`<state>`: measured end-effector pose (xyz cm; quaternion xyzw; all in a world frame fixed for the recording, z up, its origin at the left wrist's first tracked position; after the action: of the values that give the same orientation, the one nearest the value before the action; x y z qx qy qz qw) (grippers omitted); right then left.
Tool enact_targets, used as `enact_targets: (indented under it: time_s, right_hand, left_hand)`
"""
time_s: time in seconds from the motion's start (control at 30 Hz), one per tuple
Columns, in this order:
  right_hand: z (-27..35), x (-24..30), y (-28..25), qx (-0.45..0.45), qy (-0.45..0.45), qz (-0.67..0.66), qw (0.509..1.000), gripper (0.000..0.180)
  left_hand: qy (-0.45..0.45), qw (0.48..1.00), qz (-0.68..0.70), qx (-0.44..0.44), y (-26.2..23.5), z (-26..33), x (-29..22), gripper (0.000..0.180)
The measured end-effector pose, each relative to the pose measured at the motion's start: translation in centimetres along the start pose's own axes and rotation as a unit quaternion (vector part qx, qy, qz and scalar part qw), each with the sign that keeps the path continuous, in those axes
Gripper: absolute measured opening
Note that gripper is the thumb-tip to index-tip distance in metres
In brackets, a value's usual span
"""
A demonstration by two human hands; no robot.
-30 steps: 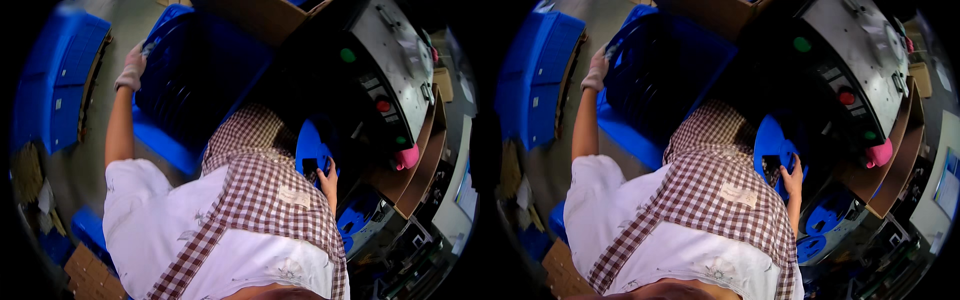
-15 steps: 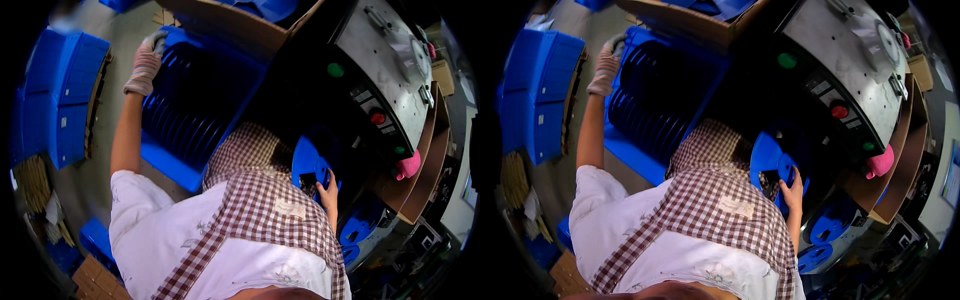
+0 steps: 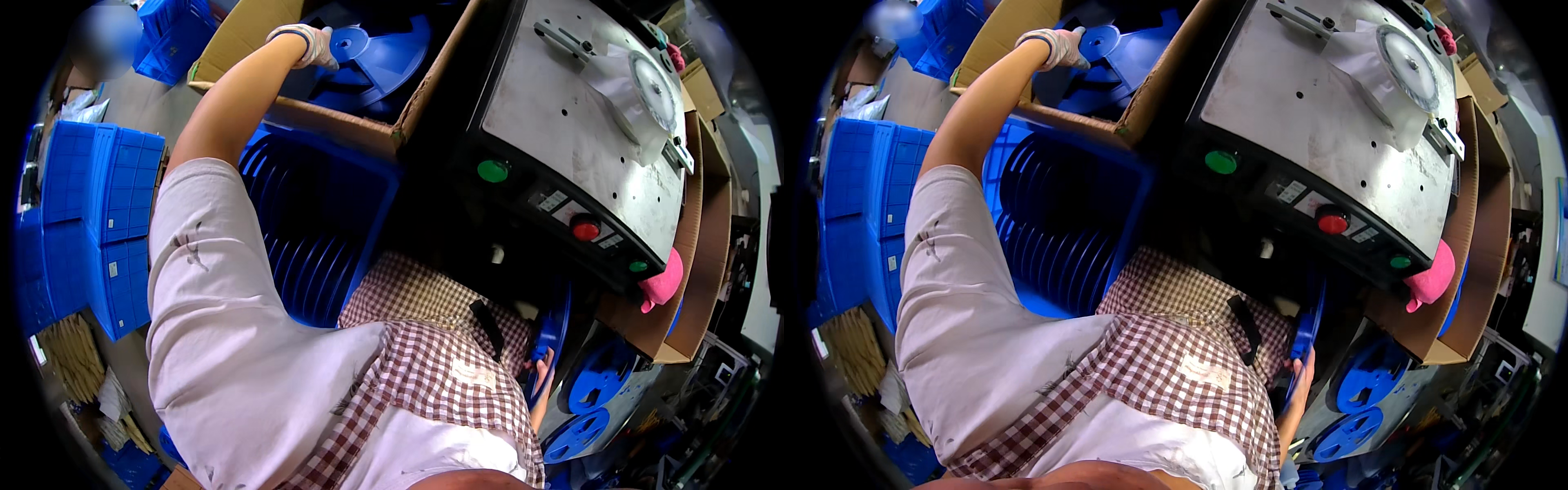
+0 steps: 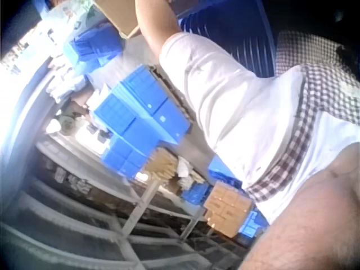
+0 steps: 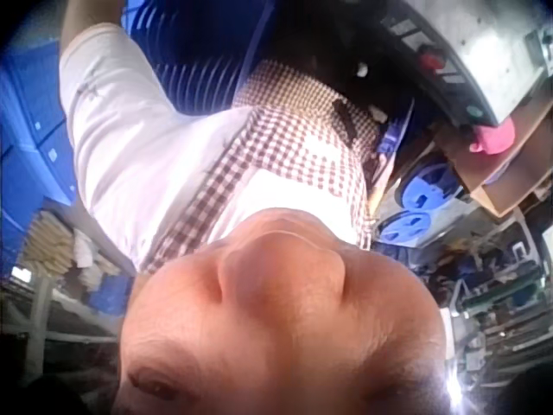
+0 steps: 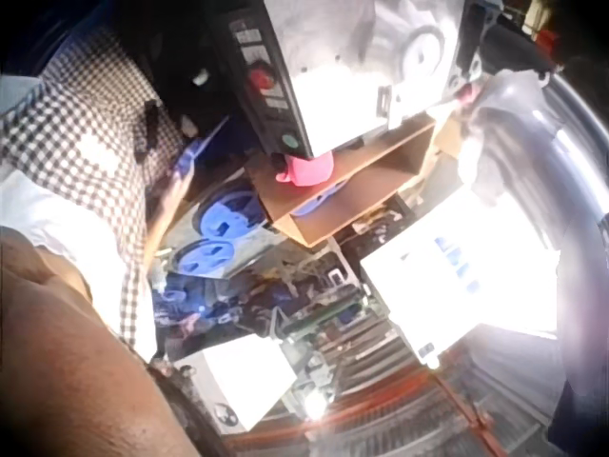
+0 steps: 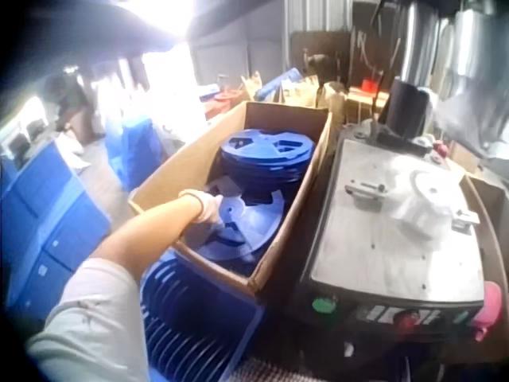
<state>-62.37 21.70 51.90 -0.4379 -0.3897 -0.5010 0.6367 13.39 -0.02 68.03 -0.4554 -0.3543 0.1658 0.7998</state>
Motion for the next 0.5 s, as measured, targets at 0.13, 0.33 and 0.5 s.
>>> enact_targets:
  time_s: [0.13, 0.33, 0.5]
  right_hand:
    - [1.6, -0.2, -0.7, -0.008, 0.028, -0.064, 0.998, 0.063]
    - [0.8, 0.7, -0.2, 0.005, -0.008, -0.086, 0.996, 0.065]
    - [1.1, 6.9, 1.4, 0.012, -0.024, -0.072, 0.997, 0.061]
  left_hand:
    - [-0.022, 0.999, -0.017, 0.044, 1.4, 0.7, 0.3, 0.097]
    - [0.071, 0.987, 0.114, -0.085, -0.1, -0.6, 1.1, 0.085]
    - [0.064, 0.991, 0.104, -0.062, -8.3, 10.7, 1.5, 0.066]
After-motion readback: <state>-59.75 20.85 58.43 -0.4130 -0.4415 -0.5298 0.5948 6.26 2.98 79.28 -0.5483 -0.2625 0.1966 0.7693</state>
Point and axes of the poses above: each hand's wrist, its own z-axis away from the middle knuckle, its own y-axis out of the palm, x = y × z, the point moved 6 cm from there along -z, towards the middle knuckle, and after that the axes turned 10 degrees about -y, right-handed, at the moved point
